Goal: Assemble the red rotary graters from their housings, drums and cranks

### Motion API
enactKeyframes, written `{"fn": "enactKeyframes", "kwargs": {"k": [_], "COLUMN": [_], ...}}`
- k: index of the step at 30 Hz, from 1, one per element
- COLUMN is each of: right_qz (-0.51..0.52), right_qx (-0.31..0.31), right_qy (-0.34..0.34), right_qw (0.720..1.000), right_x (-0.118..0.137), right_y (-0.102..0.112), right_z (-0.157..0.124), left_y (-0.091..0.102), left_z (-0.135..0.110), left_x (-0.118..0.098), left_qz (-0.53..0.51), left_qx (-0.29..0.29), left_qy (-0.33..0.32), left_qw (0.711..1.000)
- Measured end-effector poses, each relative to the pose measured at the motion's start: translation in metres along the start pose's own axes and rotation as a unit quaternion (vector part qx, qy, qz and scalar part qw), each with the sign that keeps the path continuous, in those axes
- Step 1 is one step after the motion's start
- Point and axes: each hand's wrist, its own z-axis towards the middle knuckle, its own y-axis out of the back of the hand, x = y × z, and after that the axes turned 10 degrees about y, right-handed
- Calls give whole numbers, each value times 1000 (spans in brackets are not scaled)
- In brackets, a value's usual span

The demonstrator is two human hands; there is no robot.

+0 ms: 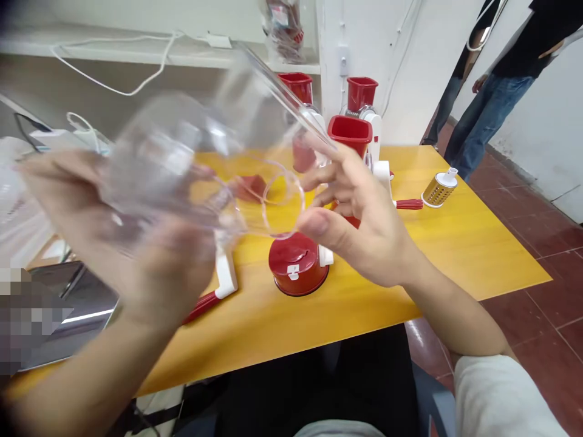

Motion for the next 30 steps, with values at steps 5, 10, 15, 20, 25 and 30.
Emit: {"fn": "enactKeyframes", "kwargs": {"k": [5,10,15,20,25,30], "right_qz": [34,27,48,36,9,-24], "right_qx": [-21,39,132,164,117,78], "right_qy": [-64,-78,-18,3,-9,27], "right_qw": [997,996,990,986,993,996], "right_x": [16,0,-34,-45,-48,-60], "right_y": [-8,-9,-8,-8,-14,-25], "right_z": [12,26,37,40,36,38], "left_y": [-32,-1,14,11,15,18], "left_z": [-67,-77,-60,-73,-84,-91], "left_x": [-3,35,52,47,47,51], "left_qz": [107,75,1,-15,-56,-6], "left_qx": [21,57,181,228,281,351], "left_qy": [-160,-164,218,323,373,452], "left_qw": [981,982,959,918,882,820]}}
